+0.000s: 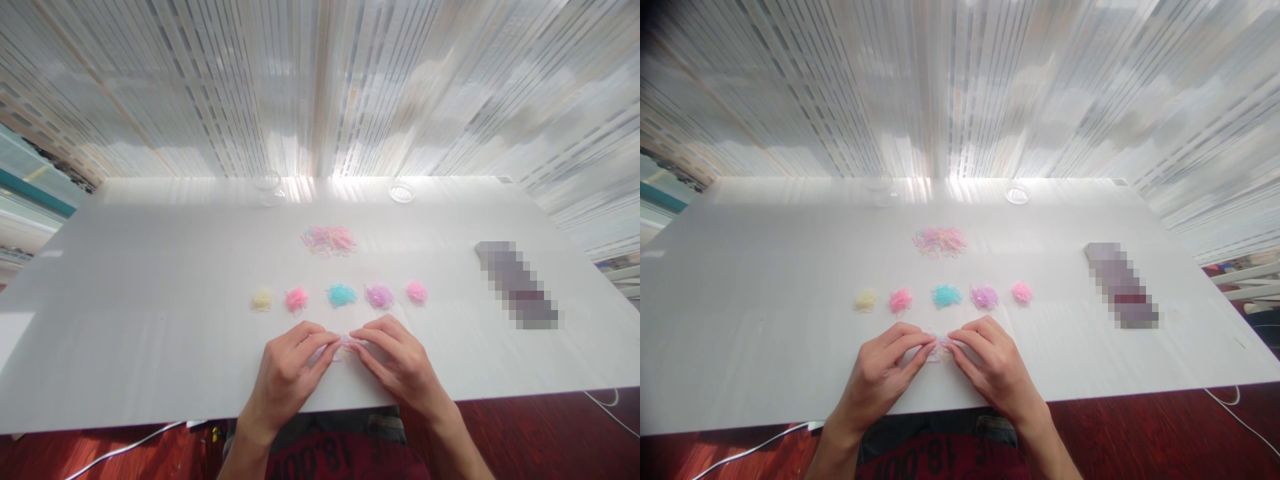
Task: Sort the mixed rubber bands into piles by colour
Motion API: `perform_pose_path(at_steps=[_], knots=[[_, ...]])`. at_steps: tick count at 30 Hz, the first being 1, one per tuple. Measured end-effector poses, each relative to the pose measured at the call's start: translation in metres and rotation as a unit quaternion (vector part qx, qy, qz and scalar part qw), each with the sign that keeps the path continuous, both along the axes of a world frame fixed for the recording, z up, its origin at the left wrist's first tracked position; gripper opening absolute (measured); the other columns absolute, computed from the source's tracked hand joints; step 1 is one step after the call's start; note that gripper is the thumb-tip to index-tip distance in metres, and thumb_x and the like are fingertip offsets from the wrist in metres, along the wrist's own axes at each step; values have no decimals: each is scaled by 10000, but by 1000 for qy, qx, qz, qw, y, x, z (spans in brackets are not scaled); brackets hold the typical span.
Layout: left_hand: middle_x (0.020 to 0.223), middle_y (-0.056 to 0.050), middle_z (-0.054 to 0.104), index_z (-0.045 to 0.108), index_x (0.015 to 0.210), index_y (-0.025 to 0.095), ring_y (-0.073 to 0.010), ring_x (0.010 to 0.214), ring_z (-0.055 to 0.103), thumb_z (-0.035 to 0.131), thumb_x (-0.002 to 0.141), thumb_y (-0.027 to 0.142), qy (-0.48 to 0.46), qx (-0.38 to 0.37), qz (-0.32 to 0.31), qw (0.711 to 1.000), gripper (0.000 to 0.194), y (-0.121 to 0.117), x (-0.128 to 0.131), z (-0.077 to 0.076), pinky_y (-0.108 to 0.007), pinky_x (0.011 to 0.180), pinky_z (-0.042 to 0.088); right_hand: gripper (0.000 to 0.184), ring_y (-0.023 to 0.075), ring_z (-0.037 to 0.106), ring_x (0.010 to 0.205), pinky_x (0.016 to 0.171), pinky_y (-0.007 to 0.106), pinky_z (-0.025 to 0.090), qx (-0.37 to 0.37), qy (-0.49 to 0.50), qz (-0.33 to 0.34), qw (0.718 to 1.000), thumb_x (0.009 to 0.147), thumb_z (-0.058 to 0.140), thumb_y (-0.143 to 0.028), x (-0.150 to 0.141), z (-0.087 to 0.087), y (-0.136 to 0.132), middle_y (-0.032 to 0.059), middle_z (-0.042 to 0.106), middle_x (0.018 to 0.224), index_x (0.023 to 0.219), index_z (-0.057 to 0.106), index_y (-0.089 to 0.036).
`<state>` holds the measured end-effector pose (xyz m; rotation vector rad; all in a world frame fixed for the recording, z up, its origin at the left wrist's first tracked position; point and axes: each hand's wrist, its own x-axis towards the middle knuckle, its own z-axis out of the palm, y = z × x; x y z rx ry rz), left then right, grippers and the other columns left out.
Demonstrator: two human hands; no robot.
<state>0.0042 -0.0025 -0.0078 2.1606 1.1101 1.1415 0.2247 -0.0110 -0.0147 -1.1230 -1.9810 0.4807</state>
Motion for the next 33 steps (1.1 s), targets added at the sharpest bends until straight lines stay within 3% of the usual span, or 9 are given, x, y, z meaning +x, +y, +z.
perform_pose_path(at_steps=[19,23,27,29,31,33], knots=[[917,-39,733,726,1059,197,-134,803,708,647,1005,158,12,8,12,1000,104,-1,-1,0,-209,692,571,128,175,681,801,702,291,596,4,34,-19,999,999,643,-162,-1,3,-1,50,700,888,1055,743,-220],[890,-30,733,737,1014,199,-112,690,648,667,990,169,1,22,74,997,81,1,-5,5,-198,576,514,131,174,688,784,691,290,602,5,41,-25,999,996,637,-148,-2,5,0,48,702,870,1025,748,-212],[817,-4,707,738,910,194,-92,591,550,688,975,211,-64,18,233,970,84,6,-12,12,-207,544,484,124,177,688,779,680,301,597,-4,44,-31,999,998,634,-145,-3,6,0,43,710,865,1012,734,-216],[797,0,703,736,885,192,-98,595,559,687,978,254,-86,0,283,955,122,7,-13,14,-210,555,500,120,173,685,778,679,299,590,-8,44,-31,999,999,634,-139,-3,6,0,41,709,864,1010,726,-214],[807,-4,710,739,889,191,-103,614,580,683,980,267,-94,-14,284,954,131,7,-13,15,-207,560,509,122,168,684,785,684,294,586,-5,45,-30,999,997,634,-128,-2,5,0,41,708,870,1027,719,-211],[836,-9,718,745,918,192,-99,622,583,682,981,237,-85,-22,234,968,100,5,-10,15,-202,560,507,139,166,681,786,688,293,590,3,49,-32,998,994,642,-131,-1,5,0,43,710,886,1087,709,-210]])
